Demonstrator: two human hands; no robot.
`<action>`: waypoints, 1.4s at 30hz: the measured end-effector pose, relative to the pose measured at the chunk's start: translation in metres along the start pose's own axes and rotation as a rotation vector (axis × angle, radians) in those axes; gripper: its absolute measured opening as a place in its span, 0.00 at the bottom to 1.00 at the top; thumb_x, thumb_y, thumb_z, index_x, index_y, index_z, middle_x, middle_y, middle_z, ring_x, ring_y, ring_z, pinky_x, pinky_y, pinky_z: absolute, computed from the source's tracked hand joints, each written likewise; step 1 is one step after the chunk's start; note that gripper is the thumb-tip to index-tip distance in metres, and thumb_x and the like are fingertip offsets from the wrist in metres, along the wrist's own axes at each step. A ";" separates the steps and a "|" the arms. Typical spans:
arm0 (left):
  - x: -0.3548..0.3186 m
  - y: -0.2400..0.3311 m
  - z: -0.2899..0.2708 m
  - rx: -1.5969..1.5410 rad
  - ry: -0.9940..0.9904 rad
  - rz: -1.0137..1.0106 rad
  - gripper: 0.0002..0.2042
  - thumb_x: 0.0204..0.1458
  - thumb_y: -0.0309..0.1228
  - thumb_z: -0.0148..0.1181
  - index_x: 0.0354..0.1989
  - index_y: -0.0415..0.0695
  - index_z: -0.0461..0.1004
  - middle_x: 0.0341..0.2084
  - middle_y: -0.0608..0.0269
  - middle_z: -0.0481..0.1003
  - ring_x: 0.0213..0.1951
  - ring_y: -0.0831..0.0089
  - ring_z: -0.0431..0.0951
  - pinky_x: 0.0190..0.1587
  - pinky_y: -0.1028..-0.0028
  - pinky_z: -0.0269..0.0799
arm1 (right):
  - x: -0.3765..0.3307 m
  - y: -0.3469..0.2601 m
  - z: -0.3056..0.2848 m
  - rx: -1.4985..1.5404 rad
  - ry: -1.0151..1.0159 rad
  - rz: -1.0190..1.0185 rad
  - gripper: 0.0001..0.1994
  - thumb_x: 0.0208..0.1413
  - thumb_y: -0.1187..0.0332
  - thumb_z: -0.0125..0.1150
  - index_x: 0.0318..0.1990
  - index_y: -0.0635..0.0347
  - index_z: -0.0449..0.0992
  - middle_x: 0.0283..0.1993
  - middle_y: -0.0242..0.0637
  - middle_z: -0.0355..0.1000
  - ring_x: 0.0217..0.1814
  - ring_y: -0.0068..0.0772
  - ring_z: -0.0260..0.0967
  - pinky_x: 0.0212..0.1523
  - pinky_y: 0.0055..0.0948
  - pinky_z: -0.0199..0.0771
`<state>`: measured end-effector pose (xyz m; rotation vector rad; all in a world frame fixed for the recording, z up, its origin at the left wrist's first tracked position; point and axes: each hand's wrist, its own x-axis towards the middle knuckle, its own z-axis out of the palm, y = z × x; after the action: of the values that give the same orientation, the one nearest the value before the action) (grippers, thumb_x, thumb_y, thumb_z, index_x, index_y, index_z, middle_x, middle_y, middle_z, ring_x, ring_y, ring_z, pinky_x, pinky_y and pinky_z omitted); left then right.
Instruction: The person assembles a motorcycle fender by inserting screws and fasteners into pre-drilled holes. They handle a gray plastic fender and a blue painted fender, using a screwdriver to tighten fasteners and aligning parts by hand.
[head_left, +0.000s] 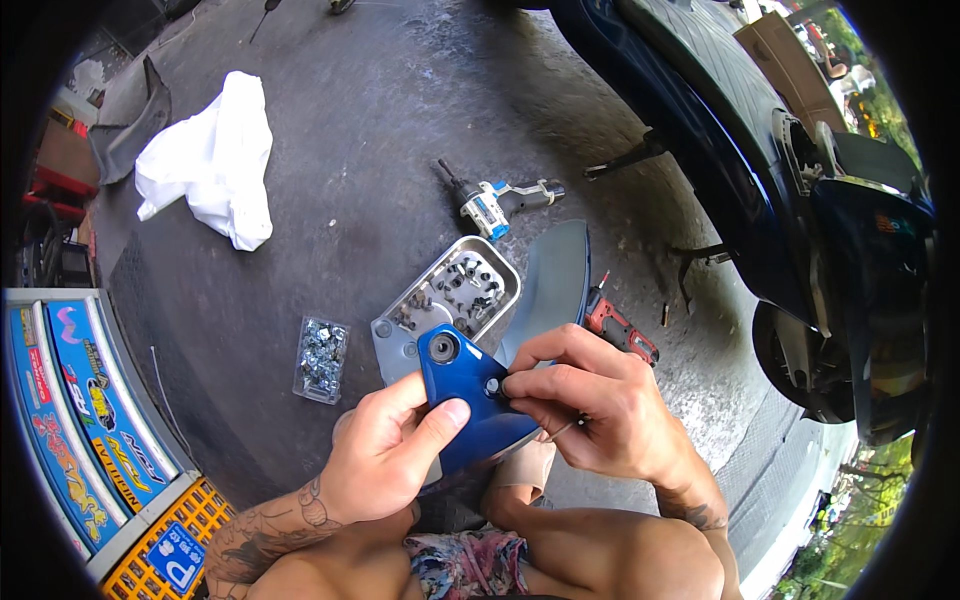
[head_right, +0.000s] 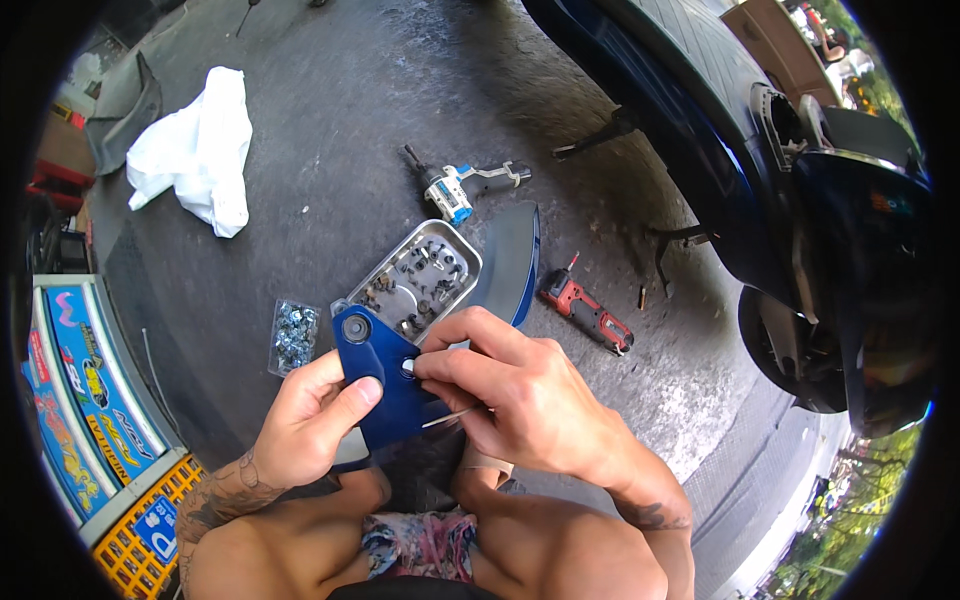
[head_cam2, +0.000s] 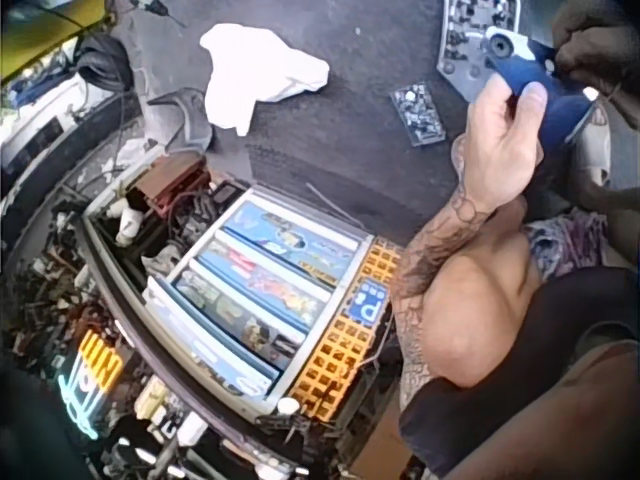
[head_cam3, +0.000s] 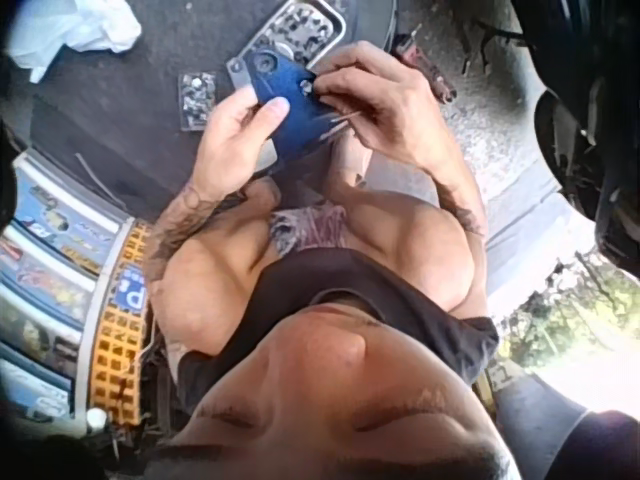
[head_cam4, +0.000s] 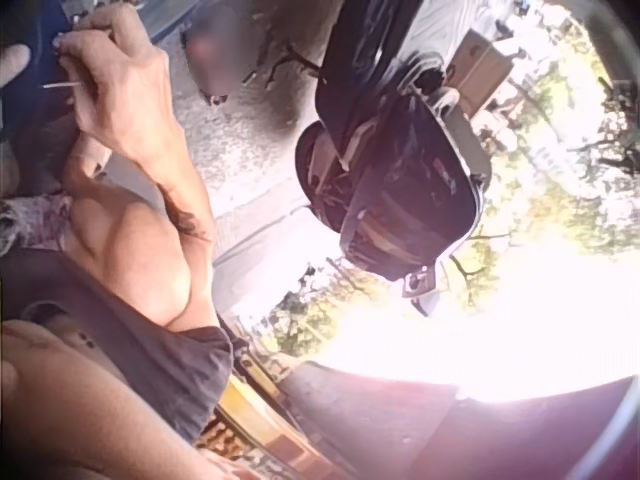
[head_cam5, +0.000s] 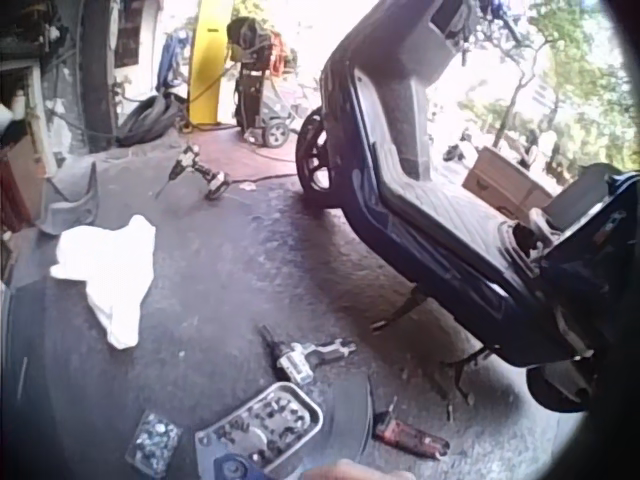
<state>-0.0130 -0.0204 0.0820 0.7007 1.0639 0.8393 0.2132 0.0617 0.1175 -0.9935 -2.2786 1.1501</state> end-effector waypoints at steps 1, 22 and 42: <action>0.000 -0.001 0.001 -0.042 -0.013 -0.010 0.13 0.72 0.29 0.56 0.59 0.35 0.75 0.43 0.65 0.81 0.45 0.85 0.78 0.48 0.78 0.78 | -0.001 0.001 0.000 -0.017 0.008 -0.008 0.13 0.50 0.84 0.75 0.43 0.61 0.85 0.45 0.39 0.79 0.41 0.38 0.80 0.39 0.33 0.82; 0.004 -0.015 0.005 -0.002 0.077 -0.058 0.09 0.65 0.32 0.63 0.39 0.37 0.80 0.28 0.68 0.81 0.31 0.86 0.76 0.33 0.76 0.73 | -0.007 0.008 0.007 0.309 -0.214 0.201 0.13 0.55 0.77 0.75 0.48 0.62 0.85 0.45 0.39 0.77 0.40 0.35 0.79 0.38 0.31 0.80; 0.009 -0.021 0.000 -0.254 0.102 -0.369 0.08 0.64 0.28 0.62 0.47 0.39 0.79 0.41 0.61 0.83 0.42 0.74 0.84 0.45 0.71 0.81 | 0.007 0.000 -0.022 -0.047 -0.341 0.070 0.09 0.58 0.73 0.71 0.45 0.61 0.83 0.39 0.39 0.76 0.31 0.41 0.76 0.32 0.36 0.75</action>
<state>-0.0054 -0.0236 0.0607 0.2381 1.1111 0.6783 0.2226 0.0789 0.1304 -0.9628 -2.5608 1.3919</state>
